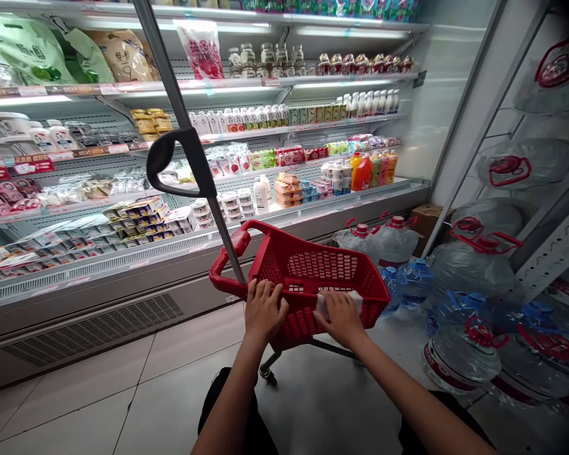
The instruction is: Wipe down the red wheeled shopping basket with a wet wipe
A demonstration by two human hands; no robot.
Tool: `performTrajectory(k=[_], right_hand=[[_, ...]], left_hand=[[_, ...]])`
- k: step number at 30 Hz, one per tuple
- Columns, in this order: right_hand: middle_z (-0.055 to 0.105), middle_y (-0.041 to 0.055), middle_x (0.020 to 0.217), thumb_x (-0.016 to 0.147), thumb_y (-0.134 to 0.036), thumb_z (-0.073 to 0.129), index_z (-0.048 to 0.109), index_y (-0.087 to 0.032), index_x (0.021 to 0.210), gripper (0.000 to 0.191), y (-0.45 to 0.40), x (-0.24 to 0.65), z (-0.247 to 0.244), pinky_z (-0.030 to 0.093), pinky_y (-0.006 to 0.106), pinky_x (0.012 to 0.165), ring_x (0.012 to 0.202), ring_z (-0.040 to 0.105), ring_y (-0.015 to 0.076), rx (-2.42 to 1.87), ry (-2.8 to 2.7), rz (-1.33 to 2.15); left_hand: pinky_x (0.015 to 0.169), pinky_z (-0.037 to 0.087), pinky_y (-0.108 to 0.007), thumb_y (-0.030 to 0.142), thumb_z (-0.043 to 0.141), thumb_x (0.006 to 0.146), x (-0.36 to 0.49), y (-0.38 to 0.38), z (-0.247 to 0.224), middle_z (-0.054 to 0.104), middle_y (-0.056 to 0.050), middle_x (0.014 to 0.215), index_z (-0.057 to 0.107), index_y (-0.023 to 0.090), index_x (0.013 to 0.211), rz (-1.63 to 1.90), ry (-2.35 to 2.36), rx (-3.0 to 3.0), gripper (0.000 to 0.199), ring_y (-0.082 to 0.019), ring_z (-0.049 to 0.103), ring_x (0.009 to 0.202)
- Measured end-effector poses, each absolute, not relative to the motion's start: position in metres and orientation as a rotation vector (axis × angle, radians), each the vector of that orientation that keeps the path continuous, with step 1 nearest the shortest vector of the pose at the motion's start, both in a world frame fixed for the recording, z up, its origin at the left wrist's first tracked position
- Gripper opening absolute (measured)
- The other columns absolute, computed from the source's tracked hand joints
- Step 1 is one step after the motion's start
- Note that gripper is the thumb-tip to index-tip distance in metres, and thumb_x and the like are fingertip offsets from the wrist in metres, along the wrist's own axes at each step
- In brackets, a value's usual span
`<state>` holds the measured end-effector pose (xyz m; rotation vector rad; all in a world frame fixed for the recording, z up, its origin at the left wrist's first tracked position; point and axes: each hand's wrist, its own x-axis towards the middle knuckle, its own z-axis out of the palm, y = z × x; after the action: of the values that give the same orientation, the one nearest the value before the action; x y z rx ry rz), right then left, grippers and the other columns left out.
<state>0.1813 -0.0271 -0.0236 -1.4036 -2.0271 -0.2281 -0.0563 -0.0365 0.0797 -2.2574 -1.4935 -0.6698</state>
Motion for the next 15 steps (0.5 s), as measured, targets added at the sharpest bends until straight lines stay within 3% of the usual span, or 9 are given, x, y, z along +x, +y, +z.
performTrajectory(k=[4,7,15], right_hand=[[0.062,0.0186,0.134,0.098,-0.046,0.055,0.048,-0.012,0.145,0.059,-0.025,0.12,-0.002,0.038,0.049,0.11,0.122,0.054,0.0329,-1.286,-2.074,-0.146],[0.061,0.0146,0.138,0.098,-0.041,0.054,0.043,-0.016,0.151,0.059,-0.026,0.118,0.002,0.037,0.046,0.111,0.124,0.054,0.0302,-1.261,-2.128,-0.102],[0.065,0.011,0.13,0.103,-0.053,0.043,0.054,-0.022,0.142,0.051,-0.029,0.25,-0.034,0.039,0.045,0.107,0.121,0.057,0.0299,-1.54,-2.048,-0.192]], left_hand=[[0.126,0.02,-0.051,0.028,0.05,0.097,-0.055,-0.036,0.076,0.069,-0.008,0.123,0.065,0.023,0.133,-0.672,-1.51,-2.266,0.04,-0.027,0.054,0.127],[0.126,0.019,-0.05,0.026,0.049,0.097,-0.055,-0.037,0.073,0.068,-0.007,0.129,0.056,0.023,0.145,-0.675,-1.514,-2.275,0.049,-0.026,0.054,0.129],[0.126,0.019,-0.049,0.025,0.046,0.1,-0.049,-0.036,0.067,0.069,-0.006,0.129,0.057,0.024,0.145,-0.7,-1.469,-2.286,0.047,-0.027,0.054,0.128]])
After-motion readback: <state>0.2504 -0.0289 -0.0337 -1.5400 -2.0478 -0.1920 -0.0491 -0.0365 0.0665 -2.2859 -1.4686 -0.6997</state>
